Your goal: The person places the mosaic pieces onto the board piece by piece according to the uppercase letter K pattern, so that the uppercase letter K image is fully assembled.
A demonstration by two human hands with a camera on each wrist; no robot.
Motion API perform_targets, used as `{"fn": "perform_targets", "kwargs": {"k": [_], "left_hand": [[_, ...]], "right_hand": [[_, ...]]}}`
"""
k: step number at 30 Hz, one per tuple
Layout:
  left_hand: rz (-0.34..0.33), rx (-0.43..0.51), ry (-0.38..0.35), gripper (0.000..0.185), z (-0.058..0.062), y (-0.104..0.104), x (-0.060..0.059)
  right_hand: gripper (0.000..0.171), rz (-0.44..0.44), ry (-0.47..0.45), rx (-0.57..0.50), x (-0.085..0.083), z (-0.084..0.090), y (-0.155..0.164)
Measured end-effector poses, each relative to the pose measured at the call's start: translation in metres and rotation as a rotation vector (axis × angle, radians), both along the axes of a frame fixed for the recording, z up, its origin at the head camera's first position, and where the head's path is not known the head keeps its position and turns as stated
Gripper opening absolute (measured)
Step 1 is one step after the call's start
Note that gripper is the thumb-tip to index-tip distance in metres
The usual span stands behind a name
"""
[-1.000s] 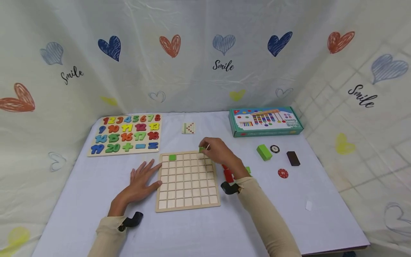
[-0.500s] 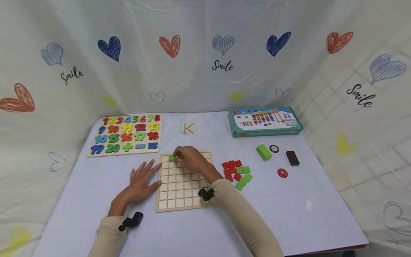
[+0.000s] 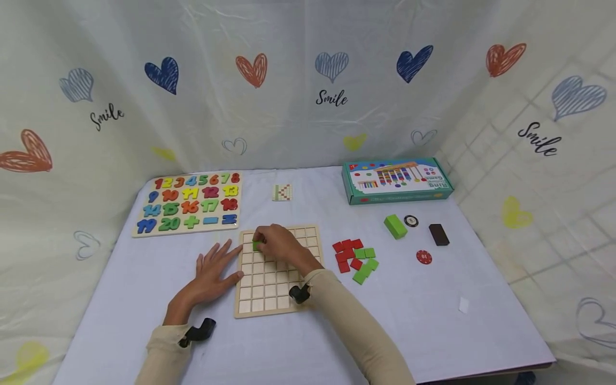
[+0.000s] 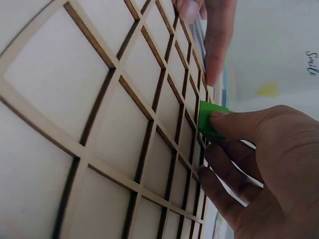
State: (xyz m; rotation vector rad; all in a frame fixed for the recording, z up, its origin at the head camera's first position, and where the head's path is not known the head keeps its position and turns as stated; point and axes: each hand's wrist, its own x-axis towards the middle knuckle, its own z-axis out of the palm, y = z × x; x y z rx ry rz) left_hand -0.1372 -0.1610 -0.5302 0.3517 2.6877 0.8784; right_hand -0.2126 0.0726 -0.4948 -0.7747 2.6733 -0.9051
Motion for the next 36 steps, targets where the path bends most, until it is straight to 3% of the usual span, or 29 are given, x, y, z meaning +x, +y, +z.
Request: {"fn": "perform_targets", "kwargs": {"k": [9,18,24,36], "left_hand": [[-0.006,0.002,0.001,0.075,0.0,-0.001,-0.001],[-0.006,-0.004,-0.005,0.075,0.0,-0.001,-0.001],[0.0,-0.012,-0.005,0.075,-0.001,-0.001,-0.001],[0.003,-0.014,-0.005,0.076,-0.004,-0.001,-0.001]], "right_hand": [[0.014,-0.028,0.161,0.071,0.001,-0.005,0.003],[0.018,-0.052,0.14,0.082,0.003,-0.009,0.007],[0.022,-0.055,0.139,0.065,0.009,0.002,0.015],[0.032,-0.125,0.094,0.075,0.025,0.022,0.07]]}}
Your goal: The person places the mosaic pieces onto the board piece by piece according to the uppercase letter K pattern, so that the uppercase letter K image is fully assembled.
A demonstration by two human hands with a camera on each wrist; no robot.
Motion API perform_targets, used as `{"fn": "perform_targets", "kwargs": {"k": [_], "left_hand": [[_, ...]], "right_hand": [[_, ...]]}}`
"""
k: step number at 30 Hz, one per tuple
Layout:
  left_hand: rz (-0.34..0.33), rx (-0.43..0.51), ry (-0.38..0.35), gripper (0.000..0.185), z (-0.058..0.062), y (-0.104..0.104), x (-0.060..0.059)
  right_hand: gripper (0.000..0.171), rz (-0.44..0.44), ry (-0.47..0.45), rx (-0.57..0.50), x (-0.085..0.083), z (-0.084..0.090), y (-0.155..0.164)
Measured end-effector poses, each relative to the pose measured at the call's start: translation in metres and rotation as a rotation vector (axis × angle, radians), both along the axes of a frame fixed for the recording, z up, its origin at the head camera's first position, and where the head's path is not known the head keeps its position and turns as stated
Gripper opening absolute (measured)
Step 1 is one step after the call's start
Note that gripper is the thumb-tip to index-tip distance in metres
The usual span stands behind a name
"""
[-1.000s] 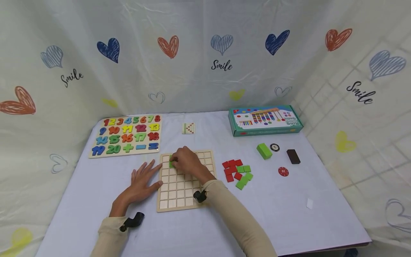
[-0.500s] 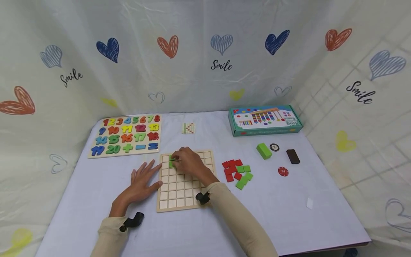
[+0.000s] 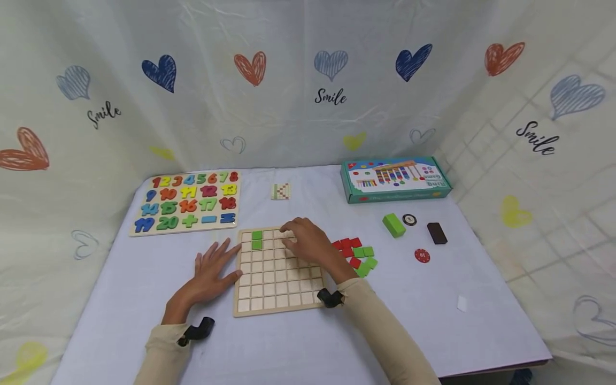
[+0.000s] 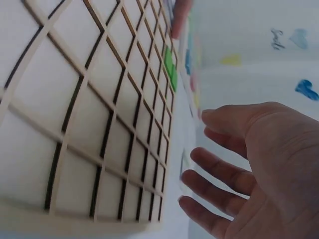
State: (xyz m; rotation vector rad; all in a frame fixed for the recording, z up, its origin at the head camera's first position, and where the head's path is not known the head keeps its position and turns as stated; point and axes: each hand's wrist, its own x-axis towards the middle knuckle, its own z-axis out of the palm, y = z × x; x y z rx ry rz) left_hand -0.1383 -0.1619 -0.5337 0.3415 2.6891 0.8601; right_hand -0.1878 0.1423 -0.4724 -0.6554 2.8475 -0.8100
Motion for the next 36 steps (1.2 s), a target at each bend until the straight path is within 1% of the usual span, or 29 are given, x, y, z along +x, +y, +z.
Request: {"fn": "perform_targets", "kwargs": {"k": [4,6,11,13,16,20,24,30,36], "left_hand": [[0.004,0.008,0.009,0.075,0.0,-0.001,0.0],[-0.003,0.014,0.009,0.075,0.0,0.0,0.0],[-0.003,0.017,0.005,0.075,0.0,0.001,0.0],[0.0,0.019,0.007,0.075,0.001,0.001,0.001],[0.003,0.021,0.008,0.074,0.003,0.001,0.001],[0.008,0.023,0.01,0.074,0.003,0.0,0.001],[0.009,0.02,0.008,0.075,0.001,-0.001,0.001],[0.011,0.026,0.006,0.075,0.001,0.0,0.0],[0.006,0.017,0.01,0.075,0.0,0.0,-0.001]], "right_hand": [[0.034,-0.055,-0.018,-0.017,0.004,0.001,0.028],[0.035,-0.105,-0.032,-0.014,0.008,0.001,0.047],[0.039,-0.224,-0.088,0.051,0.022,0.0,0.102],[0.04,-0.257,-0.094,0.087,0.028,-0.001,0.123],[0.043,-0.279,-0.109,0.109,0.037,-0.001,0.15],[0.044,-0.271,-0.144,0.103,0.045,0.0,0.176],[0.041,-0.261,-0.17,0.092,0.047,-0.002,0.189],[0.034,-0.275,-0.21,0.085,0.045,-0.007,0.194],[0.039,-0.275,-0.214,0.101,0.042,-0.007,0.194]]}}
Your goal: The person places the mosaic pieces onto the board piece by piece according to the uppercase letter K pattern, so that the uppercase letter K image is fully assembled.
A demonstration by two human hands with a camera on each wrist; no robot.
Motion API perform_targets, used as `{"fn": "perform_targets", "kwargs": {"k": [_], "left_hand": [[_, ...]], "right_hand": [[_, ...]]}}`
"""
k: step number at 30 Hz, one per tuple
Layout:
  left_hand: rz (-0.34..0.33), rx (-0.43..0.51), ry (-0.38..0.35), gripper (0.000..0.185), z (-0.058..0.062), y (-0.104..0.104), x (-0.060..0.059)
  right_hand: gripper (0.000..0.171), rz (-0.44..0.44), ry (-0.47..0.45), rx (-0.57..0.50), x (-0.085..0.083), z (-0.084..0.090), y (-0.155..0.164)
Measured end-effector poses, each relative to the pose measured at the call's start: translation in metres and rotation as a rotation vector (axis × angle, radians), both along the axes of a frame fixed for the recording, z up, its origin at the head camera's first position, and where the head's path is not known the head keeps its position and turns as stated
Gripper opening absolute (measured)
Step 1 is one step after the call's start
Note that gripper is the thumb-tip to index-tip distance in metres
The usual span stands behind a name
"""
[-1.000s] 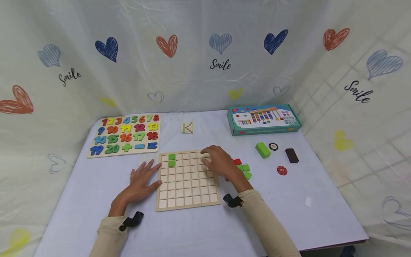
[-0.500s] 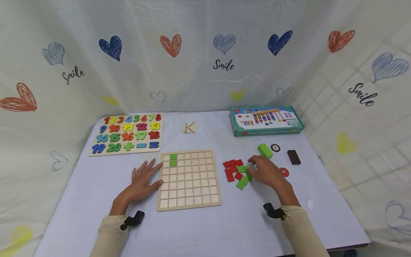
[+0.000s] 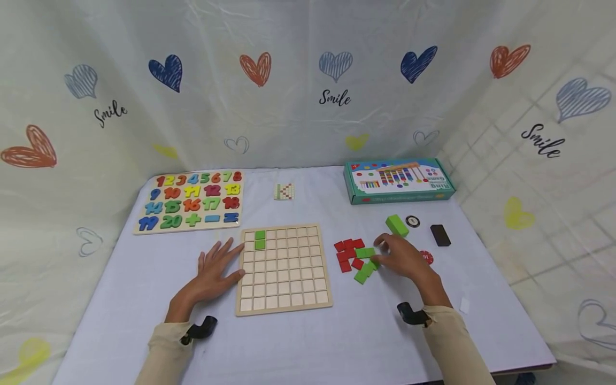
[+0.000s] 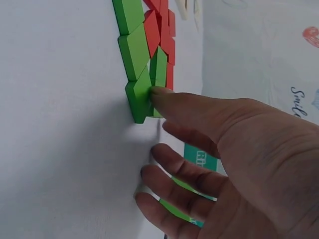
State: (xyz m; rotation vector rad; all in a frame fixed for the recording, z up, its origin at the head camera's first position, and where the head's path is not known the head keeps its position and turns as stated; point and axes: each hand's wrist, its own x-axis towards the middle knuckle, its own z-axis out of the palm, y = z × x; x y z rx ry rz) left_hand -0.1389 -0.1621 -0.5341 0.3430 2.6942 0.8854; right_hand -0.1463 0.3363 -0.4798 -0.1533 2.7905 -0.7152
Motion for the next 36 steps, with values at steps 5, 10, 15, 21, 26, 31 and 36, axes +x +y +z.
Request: {"fn": "perform_targets", "kwargs": {"k": [5,10,15,21,26,31,36], "left_hand": [[-0.002,-0.002,-0.006,0.075,0.0,0.0,-0.001],[0.001,-0.003,0.002,0.075,-0.001,-0.001,-0.003],[0.005,-0.006,0.005,0.075,-0.001,-0.002,-0.004],[0.001,0.002,0.001,0.076,-0.002,-0.001,-0.003],[-0.001,0.005,0.0,0.076,-0.001,-0.001,-0.002],[-0.001,0.008,0.008,0.075,-0.001,-0.001,-0.002],[-0.011,0.006,0.005,0.075,-0.001,-0.001,-0.001]], "right_hand": [[0.034,0.015,0.009,0.001,-0.006,-0.001,0.0],[0.031,0.011,-0.008,-0.021,-0.015,-0.002,-0.001],[0.025,0.009,-0.007,-0.067,-0.018,-0.001,-0.002],[0.024,-0.015,0.024,-0.098,-0.019,0.005,-0.012],[0.024,0.022,0.104,-0.124,-0.027,0.013,-0.038],[0.017,0.099,0.145,-0.188,-0.035,0.019,-0.077],[0.015,0.193,0.15,-0.267,-0.036,0.019,-0.123]]}}
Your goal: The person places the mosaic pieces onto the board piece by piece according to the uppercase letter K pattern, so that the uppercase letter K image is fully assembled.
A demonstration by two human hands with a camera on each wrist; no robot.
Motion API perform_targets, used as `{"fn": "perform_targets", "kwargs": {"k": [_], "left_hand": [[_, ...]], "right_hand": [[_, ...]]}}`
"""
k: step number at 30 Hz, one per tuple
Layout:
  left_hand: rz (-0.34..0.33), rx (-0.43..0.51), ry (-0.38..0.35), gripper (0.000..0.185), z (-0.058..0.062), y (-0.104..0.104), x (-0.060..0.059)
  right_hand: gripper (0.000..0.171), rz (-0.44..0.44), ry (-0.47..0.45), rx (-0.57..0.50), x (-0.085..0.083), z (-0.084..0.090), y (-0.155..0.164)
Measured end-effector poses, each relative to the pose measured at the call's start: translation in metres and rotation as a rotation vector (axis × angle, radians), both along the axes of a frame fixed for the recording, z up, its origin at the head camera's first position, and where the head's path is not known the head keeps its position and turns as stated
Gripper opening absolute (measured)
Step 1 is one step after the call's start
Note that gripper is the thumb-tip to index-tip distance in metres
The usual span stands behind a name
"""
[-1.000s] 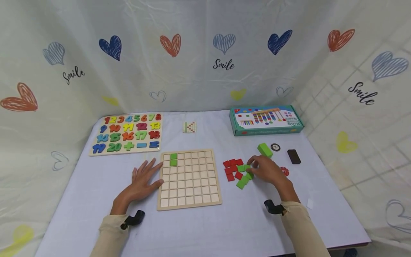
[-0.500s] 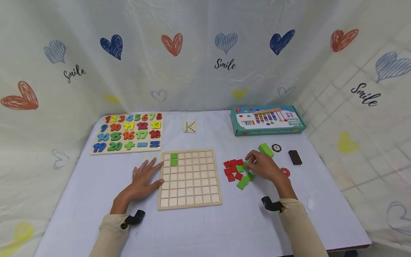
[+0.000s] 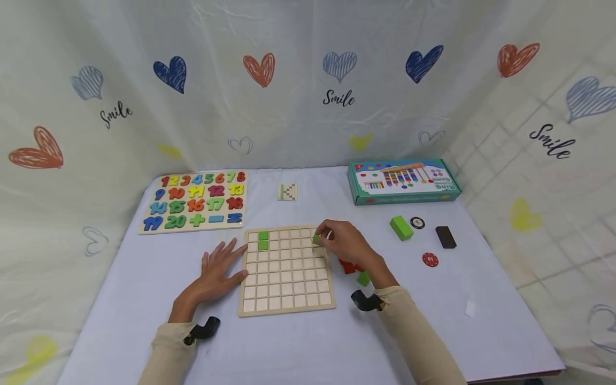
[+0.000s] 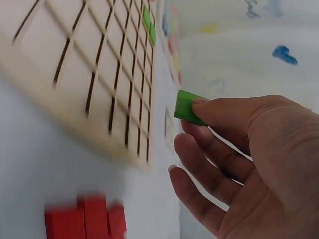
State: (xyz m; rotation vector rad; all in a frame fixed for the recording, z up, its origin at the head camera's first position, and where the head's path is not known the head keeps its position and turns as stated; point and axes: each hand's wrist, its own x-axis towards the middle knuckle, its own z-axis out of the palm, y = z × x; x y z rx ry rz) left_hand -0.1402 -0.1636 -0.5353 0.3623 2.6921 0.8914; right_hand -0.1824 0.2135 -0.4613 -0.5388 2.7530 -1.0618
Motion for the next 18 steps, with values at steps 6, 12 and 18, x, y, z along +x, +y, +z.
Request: {"fn": "perform_targets", "kwargs": {"k": [6,12,18], "left_hand": [[0.002,0.006,0.003,0.075,-0.001,0.0,0.001],[0.0,0.0,-0.005,0.075,-0.003,0.0,0.002],[-0.007,-0.015,0.009,0.075,-0.002,0.0,0.001]], "right_hand": [[0.012,0.098,-0.01,-0.045,-0.003,-0.009,-0.056],[0.012,0.137,0.019,0.01,0.0,-0.02,-0.102],[0.011,0.17,0.057,0.075,-0.003,-0.026,-0.13]]}}
